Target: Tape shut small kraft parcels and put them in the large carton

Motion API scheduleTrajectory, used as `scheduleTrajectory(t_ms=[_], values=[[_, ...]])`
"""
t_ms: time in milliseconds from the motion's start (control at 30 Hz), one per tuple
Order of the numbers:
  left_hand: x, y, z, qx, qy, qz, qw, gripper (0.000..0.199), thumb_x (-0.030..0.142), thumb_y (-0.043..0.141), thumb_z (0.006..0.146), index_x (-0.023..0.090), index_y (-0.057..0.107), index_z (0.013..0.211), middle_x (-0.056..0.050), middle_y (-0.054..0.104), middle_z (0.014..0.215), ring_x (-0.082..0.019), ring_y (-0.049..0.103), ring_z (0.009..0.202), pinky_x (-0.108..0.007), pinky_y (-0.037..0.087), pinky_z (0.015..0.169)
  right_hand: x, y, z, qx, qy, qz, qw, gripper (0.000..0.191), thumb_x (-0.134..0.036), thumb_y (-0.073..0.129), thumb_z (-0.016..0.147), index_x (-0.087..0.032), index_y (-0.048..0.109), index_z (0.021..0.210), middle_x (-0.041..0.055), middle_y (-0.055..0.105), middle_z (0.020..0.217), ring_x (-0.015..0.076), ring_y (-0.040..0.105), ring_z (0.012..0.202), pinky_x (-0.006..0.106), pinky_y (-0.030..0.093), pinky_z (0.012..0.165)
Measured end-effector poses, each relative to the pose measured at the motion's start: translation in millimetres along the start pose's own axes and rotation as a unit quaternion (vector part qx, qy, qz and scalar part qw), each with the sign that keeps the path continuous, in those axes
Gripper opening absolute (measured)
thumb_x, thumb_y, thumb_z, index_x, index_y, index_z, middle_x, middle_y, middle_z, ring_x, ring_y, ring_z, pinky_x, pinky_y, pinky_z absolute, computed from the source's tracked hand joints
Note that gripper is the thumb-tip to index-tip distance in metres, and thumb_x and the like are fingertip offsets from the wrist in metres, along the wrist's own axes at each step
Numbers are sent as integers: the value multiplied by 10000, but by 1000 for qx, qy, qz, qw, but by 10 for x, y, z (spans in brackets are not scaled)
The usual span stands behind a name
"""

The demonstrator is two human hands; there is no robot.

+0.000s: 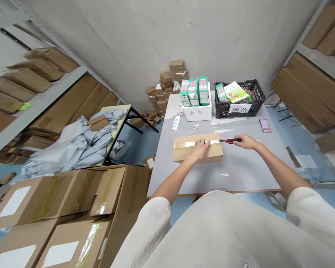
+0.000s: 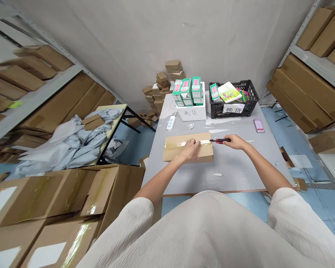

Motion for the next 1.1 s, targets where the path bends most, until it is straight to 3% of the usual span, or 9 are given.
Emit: scheduleTrajectory(t_ms=[167, 267, 400, 667, 833, 967, 1033, 1100], values=[[-17, 23, -8, 6, 8, -2, 1000, 834, 322, 973, 697, 284, 531, 1403, -139, 516, 1396, -391, 557, 1311, -484, 472, 1116, 28, 32, 160, -16, 1, 13, 1000, 411, -538, 644, 872, -210, 800, 1063, 21, 731, 838, 186, 602, 732, 277, 428, 655], [-50, 34, -23, 4, 11, -2, 1000, 830, 329, 978, 693, 277, 537, 1395, -143, 515, 1389, -393, 555, 1302, -475, 482, 1087, 100, 74, 267, -72, 26, 50, 996, 392, -538, 707, 810, -206, 808, 992, 14, 689, 758, 180, 595, 694, 276, 443, 624], [-70, 38, -39, 6, 20, -6, 1000, 831, 326, 980, 692, 275, 544, 1397, -145, 519, 1388, -392, 560, 1286, -477, 486, 1078, 141, 127, 421, -141, 47, 100, 984, 453, -586, 790, 723, -207, 819, 969, 35, 714, 794, 185, 637, 707, 285, 494, 638], [-76, -9, -30, 9, 23, -3, 1000, 810, 341, 977, 706, 272, 550, 1391, -135, 531, 1376, -376, 552, 1300, -447, 496, 1080, 148, 266, 426, -200, 76, 86, 973, 506, -674, 794, 721, -211, 812, 924, 46, 741, 769, 172, 642, 656, 261, 390, 538], [-78, -19, -36, 2, 24, 9, 1000, 818, 344, 975, 713, 273, 556, 1413, -143, 541, 1398, -390, 527, 1357, -460, 480, 1118, 242, 313, 178, -174, 103, 125, 971, 535, -691, 778, 762, -188, 772, 942, 60, 736, 754, 163, 620, 632, 256, 376, 521], [-76, -26, -45, 23, 28, -15, 999, 942, 411, 926, 775, 307, 448, 1580, -142, 541, 1437, -391, 541, 1369, -479, 459, 1150, 369, 277, -19, -114, 94, 167, 975, 606, -771, 773, 767, -184, 730, 910, 68, 745, 763, 182, 653, 668, 264, 429, 561], [-82, -52, -18, 47, 14, -32, 998, 830, 475, 794, 906, 302, 410, 1622, -150, 532, 1468, -382, 561, 1353, -488, 463, 1145, 402, 282, -103, -86, 84, 195, 973, 631, -796, 769, 779, -191, 731, 956, 83, 779, 855, 196, 684, 716, 270, 458, 585], [-84, -90, 35, 79, -3, -38, 996, 582, 453, 592, 1042, 283, 466, 1584, -159, 536, 1488, -367, 568, 1352, -501, 456, 1155, 396, 313, -169, -63, 79, 212, 972, 630, -792, 761, 811, -198, 733, 1019, 100, 807, 961, 197, 691, 729, 279, 479, 597]])
Point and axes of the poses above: each hand's wrist, its own z-axis towards the middle knuckle, its own y-axis out of the palm, x = y × z, the point moved 6 cm from there along z, towards the middle knuckle
